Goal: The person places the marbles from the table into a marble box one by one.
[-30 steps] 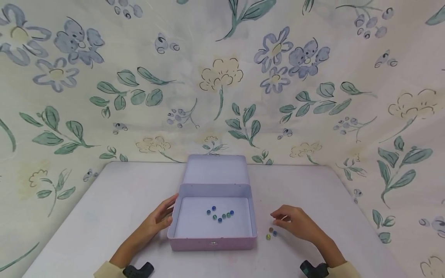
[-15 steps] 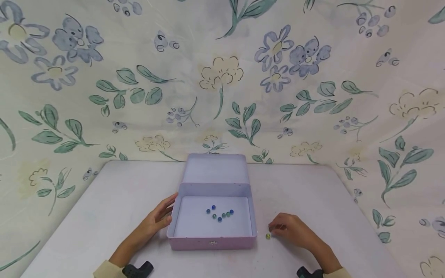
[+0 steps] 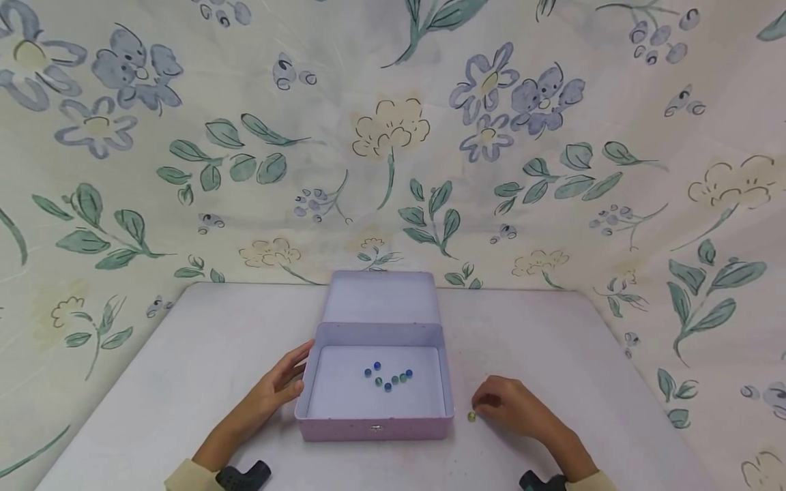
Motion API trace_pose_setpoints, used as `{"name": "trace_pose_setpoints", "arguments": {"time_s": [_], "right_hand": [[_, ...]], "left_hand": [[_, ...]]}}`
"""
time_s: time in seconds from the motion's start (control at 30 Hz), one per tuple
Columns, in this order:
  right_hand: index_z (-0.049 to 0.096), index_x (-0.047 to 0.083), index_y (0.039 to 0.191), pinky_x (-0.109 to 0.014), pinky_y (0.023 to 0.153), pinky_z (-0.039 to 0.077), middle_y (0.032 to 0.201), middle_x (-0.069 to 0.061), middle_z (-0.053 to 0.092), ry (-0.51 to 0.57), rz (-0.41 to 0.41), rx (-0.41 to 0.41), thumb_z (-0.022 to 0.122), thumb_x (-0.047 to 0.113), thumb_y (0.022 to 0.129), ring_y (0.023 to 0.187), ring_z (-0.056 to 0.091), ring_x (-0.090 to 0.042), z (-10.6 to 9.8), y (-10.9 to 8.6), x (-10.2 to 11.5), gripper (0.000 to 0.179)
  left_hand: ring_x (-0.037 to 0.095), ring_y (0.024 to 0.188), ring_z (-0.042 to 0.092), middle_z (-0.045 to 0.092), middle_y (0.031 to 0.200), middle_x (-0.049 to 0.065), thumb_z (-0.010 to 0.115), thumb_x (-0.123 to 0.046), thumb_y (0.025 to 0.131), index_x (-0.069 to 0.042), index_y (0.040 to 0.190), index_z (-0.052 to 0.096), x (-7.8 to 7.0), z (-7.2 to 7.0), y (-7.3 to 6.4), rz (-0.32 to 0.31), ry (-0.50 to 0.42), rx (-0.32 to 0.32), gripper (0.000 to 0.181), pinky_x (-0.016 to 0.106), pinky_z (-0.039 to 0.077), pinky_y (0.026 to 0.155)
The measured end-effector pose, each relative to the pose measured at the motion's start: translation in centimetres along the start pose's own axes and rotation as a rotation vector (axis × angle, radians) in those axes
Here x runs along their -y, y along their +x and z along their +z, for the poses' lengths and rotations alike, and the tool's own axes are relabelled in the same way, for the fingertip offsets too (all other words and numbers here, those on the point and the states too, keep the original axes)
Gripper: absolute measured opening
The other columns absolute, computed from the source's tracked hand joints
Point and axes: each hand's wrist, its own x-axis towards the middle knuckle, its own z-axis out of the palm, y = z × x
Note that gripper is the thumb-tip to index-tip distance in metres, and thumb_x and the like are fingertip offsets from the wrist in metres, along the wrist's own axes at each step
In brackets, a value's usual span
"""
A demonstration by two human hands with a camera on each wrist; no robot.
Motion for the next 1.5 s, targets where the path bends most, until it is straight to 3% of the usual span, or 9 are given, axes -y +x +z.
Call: {"name": "trace_pose_setpoints", "arguments": {"time_s": [0.13, 0.37, 0.63, 0.87, 1.23, 1.5], "right_hand": [[0.072, 0.014, 0.097, -0.019, 0.069, 0.054, 0.090, 0.001, 0.068, 0.007, 0.048, 0.012, 0.074, 0.012, 0.089, 0.081, 0.058, 0.004, 0.0, 0.2, 0.3, 0.009], [0.071, 0.014, 0.097, -0.020, 0.069, 0.055, 0.092, 0.004, 0.070, -0.009, 0.052, -0.004, 0.073, 0.014, 0.089, 0.081, 0.061, 0.003, 0.1, 0.2, 0.2, 0.008], [0.072, 0.014, 0.097, -0.022, 0.072, 0.058, 0.094, 0.004, 0.074, -0.028, 0.063, -0.033, 0.072, 0.011, 0.090, 0.084, 0.065, 0.002, -0.5, 0.1, 0.4, 0.008], [0.071, 0.016, 0.097, -0.019, 0.075, 0.058, 0.096, 0.005, 0.074, -0.014, 0.124, -0.048, 0.072, 0.010, 0.090, 0.087, 0.067, 0.001, -1.3, 0.2, 0.2, 0.009], [0.073, 0.007, 0.103, -0.020, 0.076, 0.059, 0.099, 0.000, 0.075, 0.061, 0.019, -0.105, 0.072, 0.006, 0.089, 0.090, 0.068, 0.000, -2.4, 0.8, 0.9, 0.014], [0.074, 0.013, 0.105, -0.022, 0.077, 0.060, 0.099, 0.000, 0.074, 0.102, -0.070, -0.136, 0.071, 0.006, 0.090, 0.089, 0.068, 0.000, -3.2, 2.2, 2.1, 0.017]], "left_hand": [[0.054, 0.147, 0.023, 0.016, 0.167, 0.017, 0.051, -0.010, 0.101, -0.018, 0.160, 0.021, 0.0, 0.0, 0.0, -0.004, 0.003, -0.001, 0.066, 0.074, 0.025, 0.112], [0.054, 0.147, 0.024, 0.017, 0.167, 0.016, 0.052, -0.009, 0.101, -0.015, 0.160, 0.021, 0.0, 0.0, 0.0, -0.001, 0.010, -0.006, 0.066, 0.074, 0.026, 0.112], [0.053, 0.147, 0.024, 0.018, 0.167, 0.016, 0.052, -0.010, 0.102, -0.020, 0.160, 0.022, 0.1, 0.0, 0.0, -0.008, 0.014, -0.011, 0.066, 0.074, 0.025, 0.112], [0.053, 0.147, 0.023, 0.017, 0.167, 0.015, 0.052, -0.010, 0.102, -0.016, 0.160, 0.021, -0.1, 0.0, 0.1, -0.004, 0.013, -0.009, 0.066, 0.074, 0.025, 0.112], [0.054, 0.147, 0.024, 0.017, 0.167, 0.017, 0.053, -0.011, 0.101, -0.016, 0.160, 0.021, 0.3, 0.0, 0.0, -0.021, 0.014, -0.012, 0.067, 0.074, 0.025, 0.112], [0.053, 0.147, 0.023, 0.017, 0.167, 0.016, 0.052, -0.011, 0.102, -0.019, 0.160, 0.022, 0.3, 0.0, 0.1, -0.012, 0.008, -0.011, 0.066, 0.073, 0.024, 0.113]]}}
